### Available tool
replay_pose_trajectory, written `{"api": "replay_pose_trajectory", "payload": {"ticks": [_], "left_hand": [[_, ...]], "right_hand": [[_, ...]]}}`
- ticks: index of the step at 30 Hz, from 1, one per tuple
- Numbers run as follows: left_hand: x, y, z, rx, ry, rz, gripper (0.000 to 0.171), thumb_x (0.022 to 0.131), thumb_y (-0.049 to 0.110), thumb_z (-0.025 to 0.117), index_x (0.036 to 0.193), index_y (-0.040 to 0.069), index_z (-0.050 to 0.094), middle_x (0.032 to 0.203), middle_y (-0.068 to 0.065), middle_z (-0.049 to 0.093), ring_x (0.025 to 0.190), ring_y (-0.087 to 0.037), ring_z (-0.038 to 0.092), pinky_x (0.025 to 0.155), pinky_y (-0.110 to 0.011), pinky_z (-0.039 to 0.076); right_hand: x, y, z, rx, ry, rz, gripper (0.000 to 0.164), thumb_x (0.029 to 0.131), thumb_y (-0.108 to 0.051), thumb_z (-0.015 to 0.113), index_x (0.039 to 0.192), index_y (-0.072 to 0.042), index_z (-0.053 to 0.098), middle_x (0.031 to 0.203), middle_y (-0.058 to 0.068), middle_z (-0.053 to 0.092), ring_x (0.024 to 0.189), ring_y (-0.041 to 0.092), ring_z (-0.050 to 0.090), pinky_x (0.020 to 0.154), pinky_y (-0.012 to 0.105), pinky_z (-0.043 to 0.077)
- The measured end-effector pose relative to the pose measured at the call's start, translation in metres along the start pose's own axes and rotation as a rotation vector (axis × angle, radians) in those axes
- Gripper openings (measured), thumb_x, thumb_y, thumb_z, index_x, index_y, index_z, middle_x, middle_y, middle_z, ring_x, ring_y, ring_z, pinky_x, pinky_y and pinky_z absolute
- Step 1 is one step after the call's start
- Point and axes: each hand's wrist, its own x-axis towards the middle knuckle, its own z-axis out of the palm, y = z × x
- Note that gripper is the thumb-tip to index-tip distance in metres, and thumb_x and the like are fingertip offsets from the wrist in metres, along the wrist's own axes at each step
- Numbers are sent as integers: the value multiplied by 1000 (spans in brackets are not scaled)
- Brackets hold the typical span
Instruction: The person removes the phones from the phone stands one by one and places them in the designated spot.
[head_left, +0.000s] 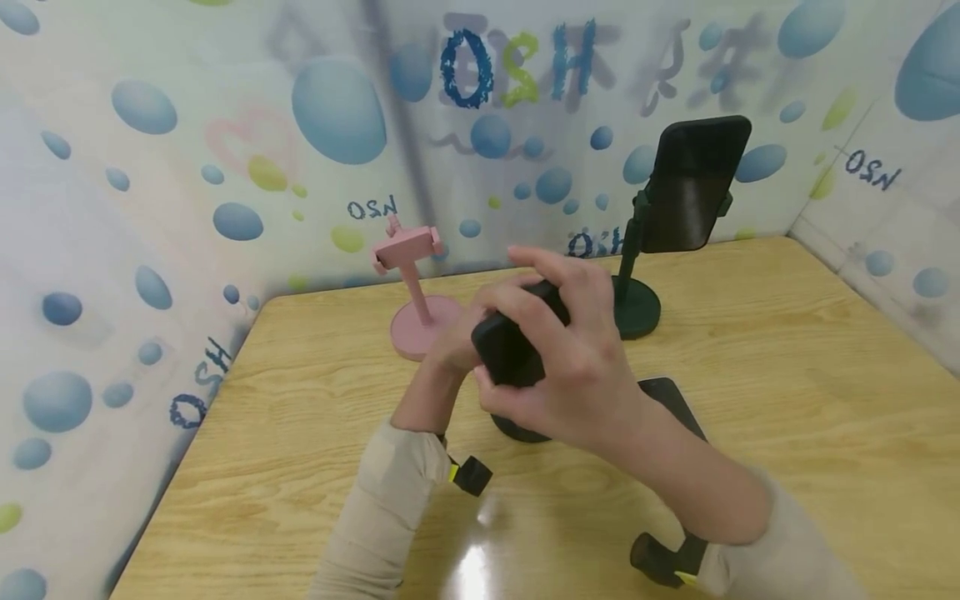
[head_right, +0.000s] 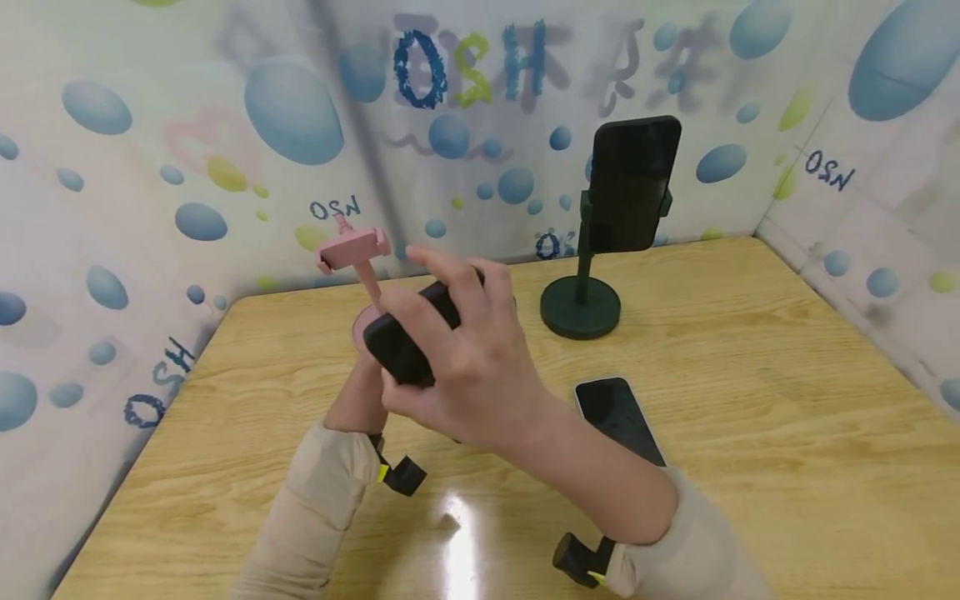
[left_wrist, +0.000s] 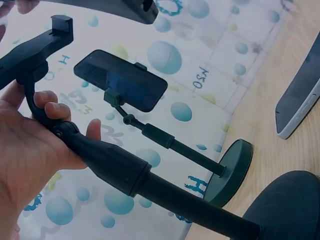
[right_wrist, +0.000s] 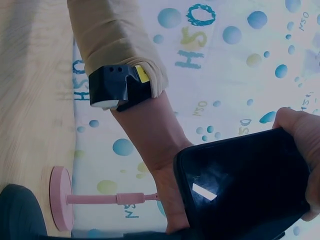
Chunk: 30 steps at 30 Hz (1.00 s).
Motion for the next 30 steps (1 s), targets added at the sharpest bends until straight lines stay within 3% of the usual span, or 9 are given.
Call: {"api": "replay_pose_trajectory", "payload": {"ticks": [5,8,12,17,25,30], "left_hand": [[-2,1,4,-73,61,-45,32,86,40,57,117,32,55,114,6,54,99,-16,49,80,-32,46],[-4,6,8,-52,97,-60,39,88,28,57,121,7,53,111,5,54,94,-15,51,76,-31,47],[-5,12,12,47,141,-91,49,86,18,52,119,-16,40,109,-6,54,90,-15,53,76,-31,46],[-6,18,17,104,190,-123,52,88,25,54,120,-14,42,111,-26,49,94,-15,53,82,-32,44],[-7,25,22,315,265,-56,39,87,21,60,114,-6,54,107,-15,52,95,-20,47,76,-33,44],[-7,28,22,367,266,-49,35,85,16,62,113,-5,55,106,-13,52,90,-21,48,70,-32,46]], "right_hand": [[-7,2,-9,-25,18,30,35,72,-24,62,98,-2,55,115,26,44,97,42,42,78,50,31],[-12,5,-14,-36,33,48,34,77,-30,57,97,-2,56,115,25,45,97,41,42,75,50,30],[-19,10,-20,-42,34,81,35,79,-31,56,97,-1,56,116,24,45,99,40,42,76,52,28],[-28,19,-29,-70,4,126,39,81,-36,52,98,-1,56,117,24,44,101,41,41,77,54,28],[-43,32,-41,-125,-33,183,45,80,-42,51,98,0,54,117,26,43,99,45,39,75,55,28],[-49,38,-46,-146,-49,199,47,80,-44,51,97,0,55,117,25,44,100,44,39,75,54,26]]}}
